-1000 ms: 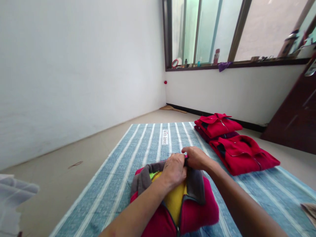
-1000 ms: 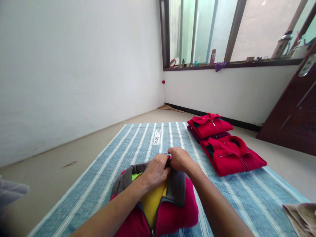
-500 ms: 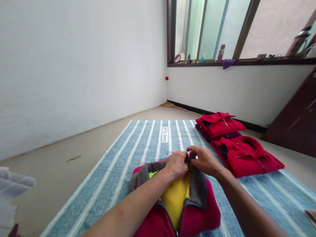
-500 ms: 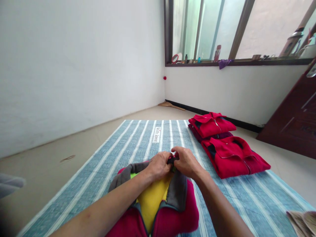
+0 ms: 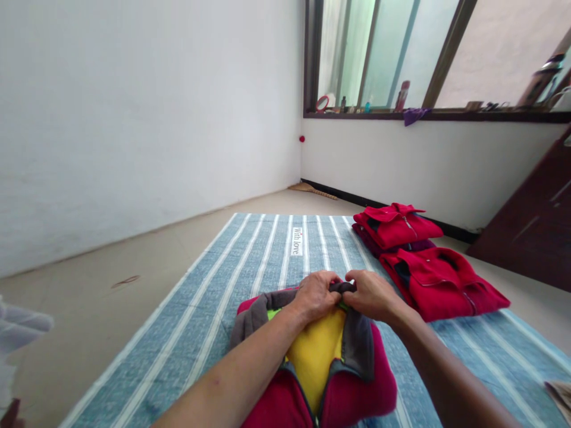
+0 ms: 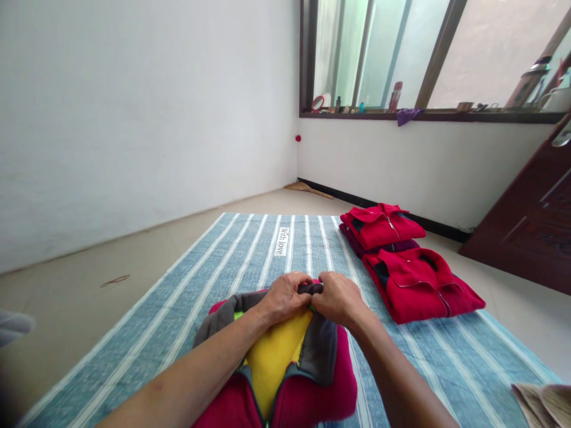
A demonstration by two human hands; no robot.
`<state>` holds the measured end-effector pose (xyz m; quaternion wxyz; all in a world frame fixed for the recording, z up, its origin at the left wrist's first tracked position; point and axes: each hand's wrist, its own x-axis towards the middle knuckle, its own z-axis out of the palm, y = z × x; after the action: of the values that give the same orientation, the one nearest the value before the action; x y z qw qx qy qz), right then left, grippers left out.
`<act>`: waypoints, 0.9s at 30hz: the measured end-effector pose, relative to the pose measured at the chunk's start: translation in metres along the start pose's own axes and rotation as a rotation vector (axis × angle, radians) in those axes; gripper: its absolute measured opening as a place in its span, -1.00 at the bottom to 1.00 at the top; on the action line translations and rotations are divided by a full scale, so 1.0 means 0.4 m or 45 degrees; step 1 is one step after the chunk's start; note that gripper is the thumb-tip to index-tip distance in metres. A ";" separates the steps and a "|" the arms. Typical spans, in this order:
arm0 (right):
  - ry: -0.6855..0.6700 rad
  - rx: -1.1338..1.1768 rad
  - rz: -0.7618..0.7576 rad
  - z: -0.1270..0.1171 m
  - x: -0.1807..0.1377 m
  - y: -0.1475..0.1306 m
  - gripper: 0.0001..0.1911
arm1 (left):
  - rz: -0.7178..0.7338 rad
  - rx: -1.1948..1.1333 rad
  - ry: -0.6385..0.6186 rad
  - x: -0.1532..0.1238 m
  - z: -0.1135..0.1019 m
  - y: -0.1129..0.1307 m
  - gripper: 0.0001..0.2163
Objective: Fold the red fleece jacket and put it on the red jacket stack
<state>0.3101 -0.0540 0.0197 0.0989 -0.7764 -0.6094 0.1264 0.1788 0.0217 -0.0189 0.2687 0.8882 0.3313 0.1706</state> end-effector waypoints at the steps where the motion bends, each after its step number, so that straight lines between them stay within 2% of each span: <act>1: -0.013 -0.058 0.024 -0.001 -0.001 -0.004 -0.76 | -0.013 -0.001 0.000 0.000 0.000 0.001 -0.80; 4: -0.026 -0.181 0.053 -0.003 -0.006 -0.012 -0.81 | -0.023 0.005 0.005 0.000 0.001 0.005 -0.81; 9: 0.047 -0.247 0.137 0.001 -0.016 -0.027 -0.77 | 0.043 0.031 0.066 -0.005 0.003 0.008 -0.81; 12: 0.077 -0.235 0.204 -0.001 -0.024 -0.037 -0.73 | 0.082 -0.063 0.051 -0.005 0.002 0.002 -0.79; 16: 0.075 -0.163 0.216 -0.009 -0.030 -0.033 -0.72 | 0.120 -0.190 0.045 -0.004 0.004 -0.008 -0.76; 23: 0.106 0.106 0.082 -0.002 -0.030 -0.006 -0.75 | 0.051 -0.118 0.107 -0.001 0.015 -0.007 -0.85; 27: 0.111 0.215 0.083 -0.001 -0.029 0.009 -0.77 | 0.062 -0.131 0.099 -0.002 0.011 -0.006 -0.88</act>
<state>0.3110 -0.0660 0.0200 0.1863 -0.7894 -0.5662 0.1467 0.1792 0.0209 -0.0239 0.2968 0.8737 0.3106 0.2281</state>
